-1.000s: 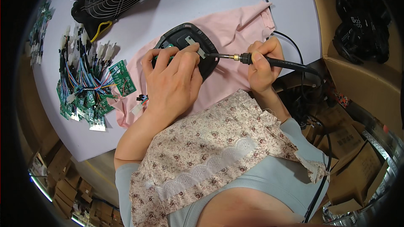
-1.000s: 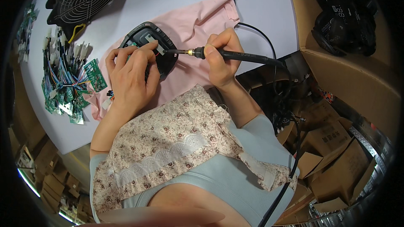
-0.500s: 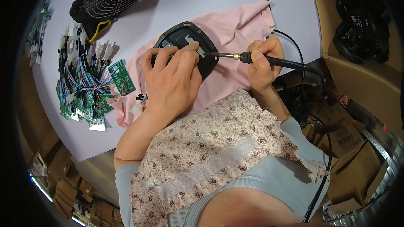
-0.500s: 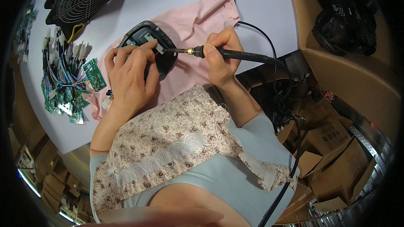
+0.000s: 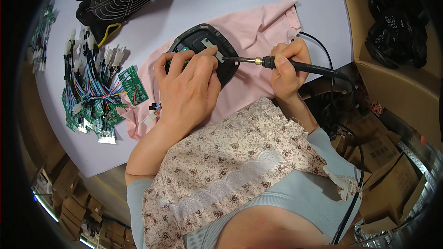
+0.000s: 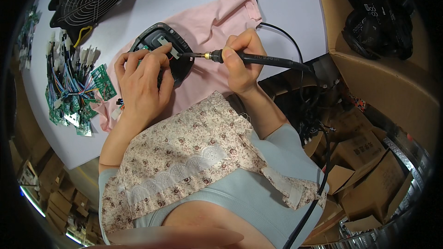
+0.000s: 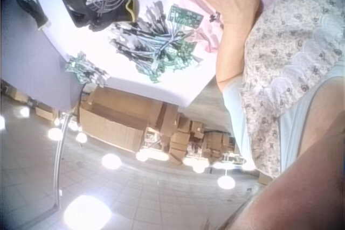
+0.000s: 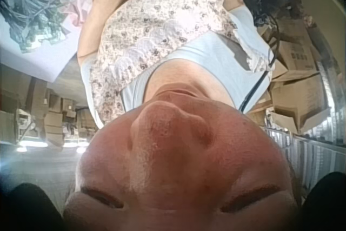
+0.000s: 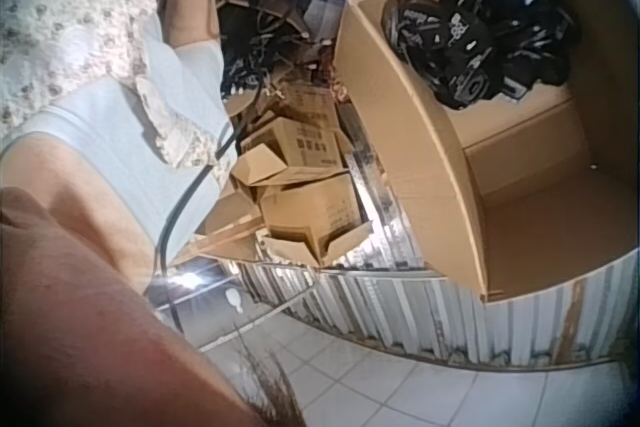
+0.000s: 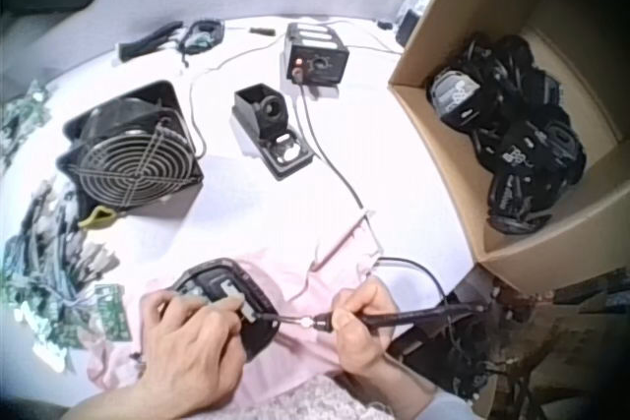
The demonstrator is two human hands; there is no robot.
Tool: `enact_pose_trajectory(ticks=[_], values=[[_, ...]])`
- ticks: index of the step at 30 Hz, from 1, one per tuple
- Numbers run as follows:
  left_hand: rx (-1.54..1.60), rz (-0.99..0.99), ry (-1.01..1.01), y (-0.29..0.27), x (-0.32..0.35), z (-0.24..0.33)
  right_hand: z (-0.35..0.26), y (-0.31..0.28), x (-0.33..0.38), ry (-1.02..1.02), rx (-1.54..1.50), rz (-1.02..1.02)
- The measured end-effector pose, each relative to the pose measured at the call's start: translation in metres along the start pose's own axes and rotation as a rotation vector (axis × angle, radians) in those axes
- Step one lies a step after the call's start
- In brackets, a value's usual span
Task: The person solders wires onto a printed circuit board (PCB) inside a black plastic housing using a soldering iron.
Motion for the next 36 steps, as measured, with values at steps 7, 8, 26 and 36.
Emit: enact_pose_trajectory(ticks=[7, 8, 26, 36], values=[[0.069, 0.079, 0.047, -0.003, 0.003, -0.003, 0.0, -0.021, -0.009, -0.209, -0.022, 0.335], [0.06, 0.082, 0.051, -0.005, 0.003, -0.007, -0.001, -0.021, -0.009, -0.216, -0.029, 0.333], [0.258, 0.07, -0.176, -0.012, -0.003, -0.093, -0.04, -0.03, -0.012, -0.245, 0.476, -0.043], [0.48, 0.747, -0.511, -0.132, 0.133, -0.104, -0.01, -0.003, -0.014, -0.299, 0.856, -0.168]])
Point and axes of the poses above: each hand's wrist, its own x-axis away from the middle knuckle, its own y-axis out of the palm, z = x × y, the point moved 6 cm from there along -x, towards the middle knuckle, and after that the axes turned 11 degrees about y, right-handed, at the moved point
